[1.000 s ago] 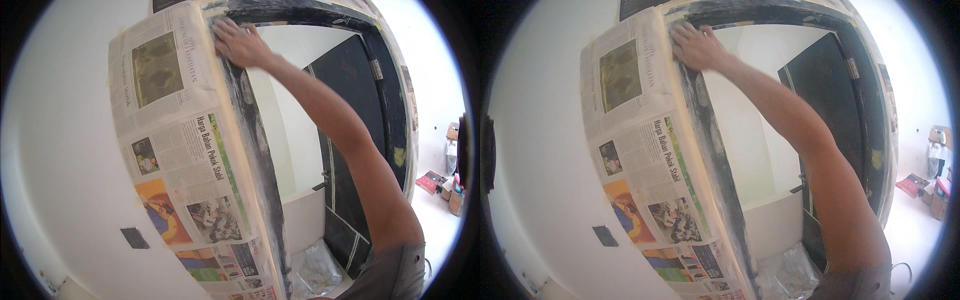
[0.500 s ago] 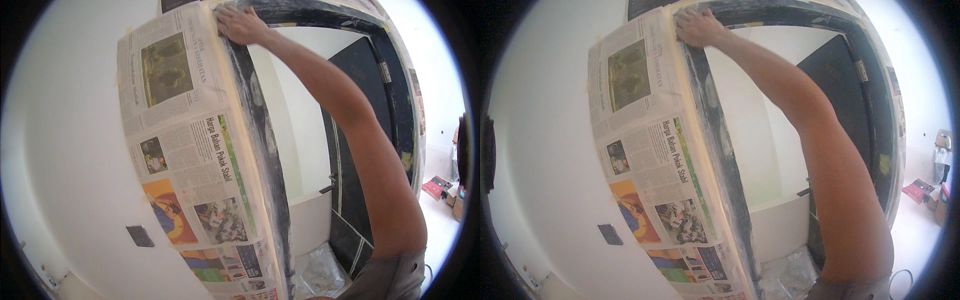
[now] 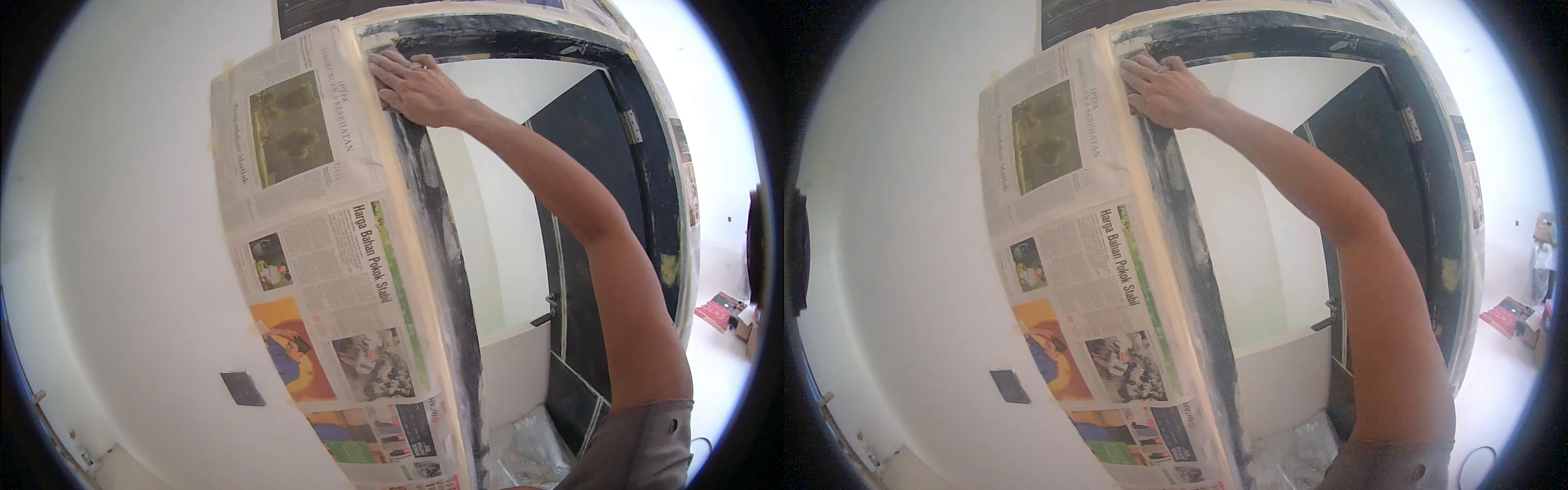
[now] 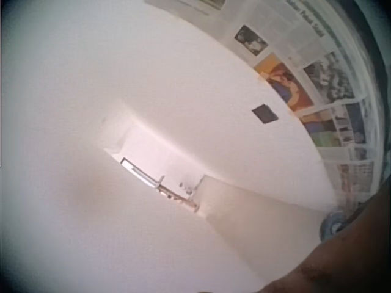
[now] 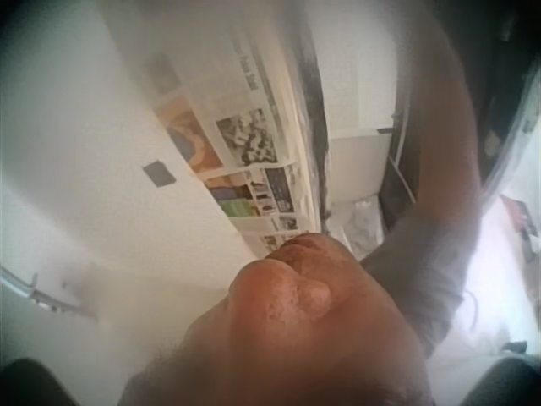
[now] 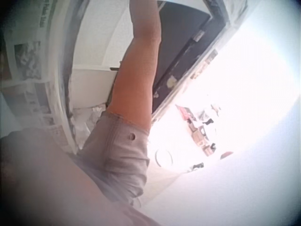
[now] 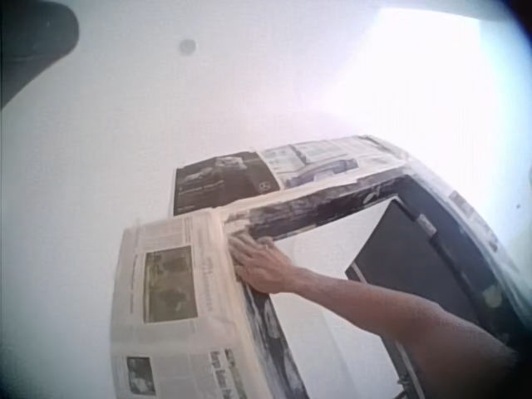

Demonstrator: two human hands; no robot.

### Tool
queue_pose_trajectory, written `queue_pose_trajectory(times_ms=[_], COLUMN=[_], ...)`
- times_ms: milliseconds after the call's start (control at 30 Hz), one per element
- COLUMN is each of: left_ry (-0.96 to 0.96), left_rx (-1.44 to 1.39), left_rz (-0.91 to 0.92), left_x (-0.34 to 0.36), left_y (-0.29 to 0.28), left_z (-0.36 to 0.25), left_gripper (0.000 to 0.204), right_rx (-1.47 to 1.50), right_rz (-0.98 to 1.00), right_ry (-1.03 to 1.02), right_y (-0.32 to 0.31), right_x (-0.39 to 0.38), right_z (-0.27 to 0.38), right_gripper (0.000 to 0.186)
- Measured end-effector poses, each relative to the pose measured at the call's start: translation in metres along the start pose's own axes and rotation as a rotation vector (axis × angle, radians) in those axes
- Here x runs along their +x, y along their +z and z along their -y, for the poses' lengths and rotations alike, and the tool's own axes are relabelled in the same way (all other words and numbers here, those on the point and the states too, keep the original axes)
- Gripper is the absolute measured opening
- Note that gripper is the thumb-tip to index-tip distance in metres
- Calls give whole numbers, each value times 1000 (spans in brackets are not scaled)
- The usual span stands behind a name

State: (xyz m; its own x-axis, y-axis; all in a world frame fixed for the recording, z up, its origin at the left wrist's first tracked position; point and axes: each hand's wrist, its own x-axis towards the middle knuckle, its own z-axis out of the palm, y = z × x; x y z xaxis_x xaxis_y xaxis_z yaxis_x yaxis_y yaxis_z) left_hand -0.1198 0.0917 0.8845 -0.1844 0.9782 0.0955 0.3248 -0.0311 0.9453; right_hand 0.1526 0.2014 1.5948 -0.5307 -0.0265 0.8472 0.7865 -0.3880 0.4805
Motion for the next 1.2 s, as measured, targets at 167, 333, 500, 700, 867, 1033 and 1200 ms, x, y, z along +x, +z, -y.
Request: queue_pose_trajectory(times_ms=[167,333,500,700,867,1033,1200], left_ry=[34,-16,1,-58,-103,-151,-149], left_rx=[13,22,30,57,122,255,267], left_rz=[67,15,66,46,51,95,136], left_x=[8,1,2,-11,-30,-73,-107], left_y=[10,0,5,-4,-9,-4,17], left_z=[-5,3,1,15,44,107,112], left_gripper=[60,60,60,60,60,60,58], right_rx=[-156,-127,-155,134,452,344,334], right_rz=[38,-7,17,68,645,581,259], right_ry=[51,123,202,-16,3,-132,116], right_y=[-7,11,9,-39,-155,-139,-81], right_x=[59,62,58,-106,-334,-356,-222], right_z=[-56,-27,-53,54,170,165,98], right_gripper=[36,39,54,56,65,66,47])
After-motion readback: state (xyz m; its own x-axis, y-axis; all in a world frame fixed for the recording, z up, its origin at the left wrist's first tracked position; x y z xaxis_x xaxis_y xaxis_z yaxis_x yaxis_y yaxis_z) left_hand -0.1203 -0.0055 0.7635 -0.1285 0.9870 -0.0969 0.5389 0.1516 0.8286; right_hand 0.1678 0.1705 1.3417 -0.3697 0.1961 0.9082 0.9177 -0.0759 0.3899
